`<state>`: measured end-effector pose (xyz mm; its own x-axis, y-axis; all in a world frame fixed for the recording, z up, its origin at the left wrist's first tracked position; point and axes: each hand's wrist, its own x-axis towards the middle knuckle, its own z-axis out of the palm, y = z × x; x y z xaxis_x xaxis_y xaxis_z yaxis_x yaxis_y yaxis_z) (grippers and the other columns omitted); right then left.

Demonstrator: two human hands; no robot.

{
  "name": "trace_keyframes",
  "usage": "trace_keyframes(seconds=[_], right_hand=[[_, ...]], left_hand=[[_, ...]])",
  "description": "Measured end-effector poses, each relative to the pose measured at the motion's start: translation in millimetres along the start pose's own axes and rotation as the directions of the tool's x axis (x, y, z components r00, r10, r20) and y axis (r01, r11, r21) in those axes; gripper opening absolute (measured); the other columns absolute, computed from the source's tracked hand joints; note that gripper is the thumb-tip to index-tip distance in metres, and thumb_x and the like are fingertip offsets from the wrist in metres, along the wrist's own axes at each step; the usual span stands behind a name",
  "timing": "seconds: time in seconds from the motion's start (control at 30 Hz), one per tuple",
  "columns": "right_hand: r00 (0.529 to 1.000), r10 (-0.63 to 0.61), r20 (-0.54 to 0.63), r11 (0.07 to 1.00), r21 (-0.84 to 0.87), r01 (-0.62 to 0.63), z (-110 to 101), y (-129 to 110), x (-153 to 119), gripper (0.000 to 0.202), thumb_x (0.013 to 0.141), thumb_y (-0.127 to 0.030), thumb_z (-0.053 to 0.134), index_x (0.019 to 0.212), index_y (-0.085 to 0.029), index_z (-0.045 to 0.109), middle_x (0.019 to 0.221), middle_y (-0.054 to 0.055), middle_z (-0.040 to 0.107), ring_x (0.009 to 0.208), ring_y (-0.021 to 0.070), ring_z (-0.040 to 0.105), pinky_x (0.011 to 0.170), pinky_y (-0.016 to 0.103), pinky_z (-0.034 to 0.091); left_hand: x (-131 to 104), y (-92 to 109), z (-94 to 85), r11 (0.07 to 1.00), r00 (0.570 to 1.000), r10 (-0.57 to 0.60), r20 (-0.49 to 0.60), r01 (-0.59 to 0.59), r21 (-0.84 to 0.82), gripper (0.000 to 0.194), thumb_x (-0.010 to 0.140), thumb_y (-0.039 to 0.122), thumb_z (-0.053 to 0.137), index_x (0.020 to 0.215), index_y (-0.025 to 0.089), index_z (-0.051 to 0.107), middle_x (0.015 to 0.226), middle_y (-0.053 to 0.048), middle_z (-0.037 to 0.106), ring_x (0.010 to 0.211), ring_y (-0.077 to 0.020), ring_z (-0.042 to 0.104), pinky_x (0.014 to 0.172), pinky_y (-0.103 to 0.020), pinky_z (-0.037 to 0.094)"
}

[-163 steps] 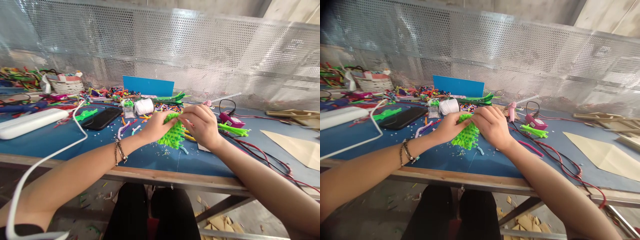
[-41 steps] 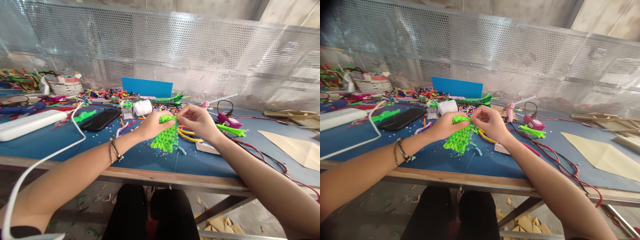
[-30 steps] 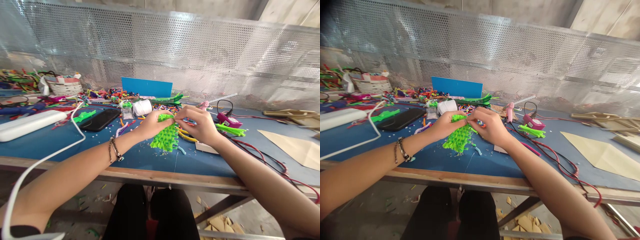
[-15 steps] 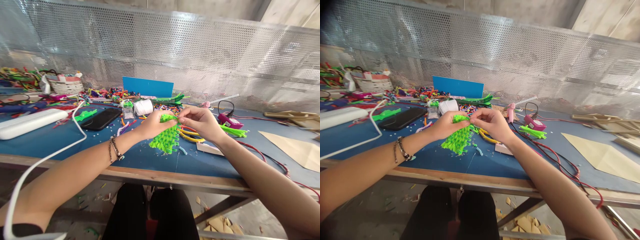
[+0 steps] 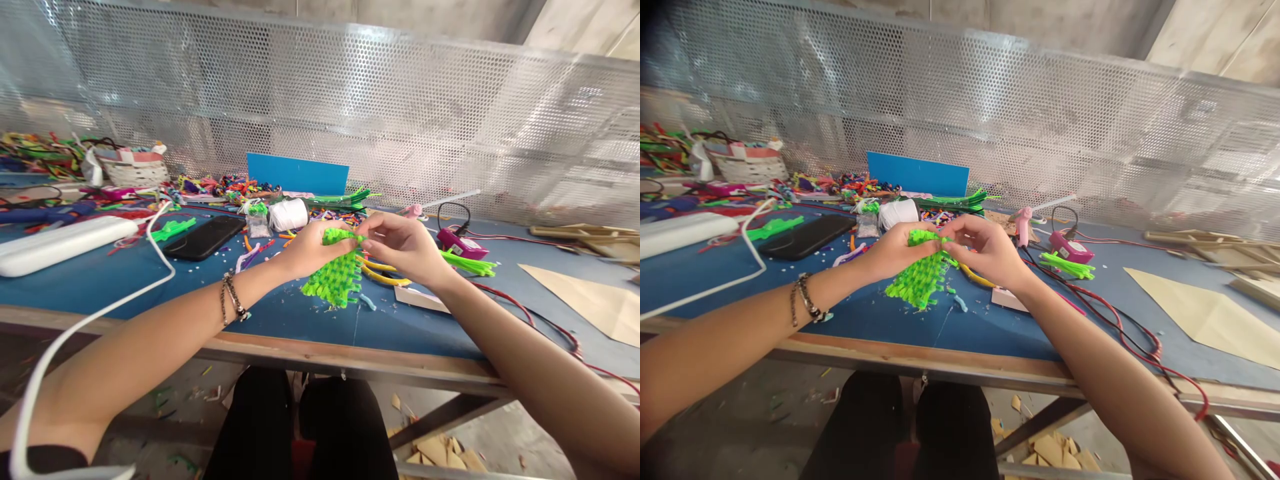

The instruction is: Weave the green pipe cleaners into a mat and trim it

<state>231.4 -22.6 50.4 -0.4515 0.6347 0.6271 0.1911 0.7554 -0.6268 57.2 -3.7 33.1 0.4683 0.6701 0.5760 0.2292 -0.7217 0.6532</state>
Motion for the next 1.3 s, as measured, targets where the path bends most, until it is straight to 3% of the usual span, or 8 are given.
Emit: trace_keyframes(seconds=[0.13, 0.23, 0.37, 0.5, 0.7, 0.8, 1.13, 1.3], right_hand=[[1.0, -0.024, -0.012, 0.993, -0.116, 0.023, -1.9, -1.3, -0.5, 0.019, 0.072, -0.03, 0.066, 0.082, -0.015, 0.06, 0.079, 0.004, 0.06, 0.071, 0.0121, 0.055, 0.067, 0.028, 0.046], [0.997, 0.004, -0.072, 0.988, -0.151, -0.015, 0.2, -2.2, 0.3, 0.02, 0.073, -0.033, 0.065, 0.075, -0.014, 0.061, 0.071, 0.003, 0.06, 0.064, 0.0113, 0.054, 0.06, 0.026, 0.044], [0.993, 0.073, -0.098, 0.996, -0.039, -0.077, 5.3, -4.6, 1.8, 0.024, 0.074, -0.039, 0.062, 0.072, -0.015, 0.059, 0.062, -0.001, 0.054, 0.054, 0.0074, 0.046, 0.049, 0.022, 0.037], [0.99, 0.143, 0.006, 0.976, 0.167, -0.142, 3.2, -7.0, 3.0, 0.024, 0.072, -0.037, 0.066, 0.079, -0.016, 0.057, 0.061, -0.004, 0.052, 0.052, 0.0056, 0.045, 0.047, 0.02, 0.035], [0.931, 0.204, 0.301, 0.935, 0.221, -0.276, -14.4, -4.0, 4.0, 0.023, 0.071, -0.038, 0.068, 0.075, -0.016, 0.064, 0.061, -0.002, 0.058, 0.053, 0.0069, 0.052, 0.05, 0.02, 0.043], [0.919, 0.185, 0.349, 0.924, 0.255, -0.284, -16.8, -1.2, 4.1, 0.022, 0.068, -0.035, 0.071, 0.077, -0.016, 0.065, 0.062, -0.002, 0.061, 0.053, 0.0073, 0.055, 0.05, 0.021, 0.046], [0.926, 0.134, 0.353, 0.938, 0.255, -0.233, -14.6, -3.1, 3.4, 0.017, 0.067, -0.03, 0.072, 0.075, -0.017, 0.065, 0.061, -0.002, 0.062, 0.053, 0.0072, 0.055, 0.048, 0.02, 0.045], [0.959, 0.155, 0.238, 0.956, 0.21, -0.207, -6.0, -2.4, 2.9, 0.025, 0.065, -0.036, 0.072, 0.073, -0.016, 0.061, 0.056, -0.004, 0.054, 0.048, 0.0055, 0.047, 0.044, 0.019, 0.038]], left_hand=[[-0.1, -1.6, -0.3, 1.0, 0.999, -0.029, -0.034, 0.029, 0.002, 0.028, 0.076, 0.036, 0.054, 0.09, 0.013, 0.061, 0.095, -0.007, 0.066, 0.092, -0.019, 0.058, 0.083, -0.029, 0.043], [-0.7, -0.6, 0.0, 1.0, 1.0, 0.015, -0.006, -0.015, 0.006, 0.026, 0.077, 0.035, 0.052, 0.088, 0.013, 0.06, 0.088, -0.005, 0.066, 0.085, -0.0167, 0.058, 0.076, -0.026, 0.043], [-1.6, 2.9, -0.9, 0.995, 0.996, 0.087, 0.025, -0.088, 0.037, 0.021, 0.078, 0.032, 0.05, 0.082, 0.014, 0.059, 0.079, -0.002, 0.064, 0.074, -0.014, 0.057, 0.068, -0.024, 0.043], [-2.6, 4.2, -1.9, 0.993, 0.993, 0.108, 0.046, -0.11, 0.033, 0.019, 0.077, 0.031, 0.052, 0.081, 0.014, 0.06, 0.082, -0.003, 0.065, 0.077, -0.0143, 0.057, 0.071, -0.025, 0.043], [-2.4, 2.1, -4.5, 0.993, 0.981, 0.012, 0.194, 0.011, -0.114, 0.023, 0.075, 0.037, 0.057, 0.081, 0.015, 0.063, 0.082, -0.002, 0.066, 0.077, -0.0141, 0.059, 0.069, -0.024, 0.045], [-2.0, 1.6, -5.6, 0.985, 0.962, 0.018, 0.272, 0.031, -0.172, 0.022, 0.075, 0.035, 0.057, 0.078, 0.014, 0.063, 0.084, -0.002, 0.066, 0.074, -0.0124, 0.059, 0.066, -0.023, 0.045], [-2.1, 2.1, -6.3, 0.98, 0.954, 0.012, 0.301, 0.048, -0.193, 0.028, 0.074, 0.042, 0.059, 0.083, 0.016, 0.064, 0.081, -0.002, 0.066, 0.072, -0.0129, 0.058, 0.061, -0.022, 0.043], [-1.5, 0.5, -3.9, 0.988, 0.972, 0.019, 0.236, 0.018, -0.154, 0.033, 0.074, 0.047, 0.058, 0.082, 0.016, 0.064, 0.079, -0.002, 0.065, 0.076, -0.0141, 0.058, 0.063, -0.022, 0.044]])
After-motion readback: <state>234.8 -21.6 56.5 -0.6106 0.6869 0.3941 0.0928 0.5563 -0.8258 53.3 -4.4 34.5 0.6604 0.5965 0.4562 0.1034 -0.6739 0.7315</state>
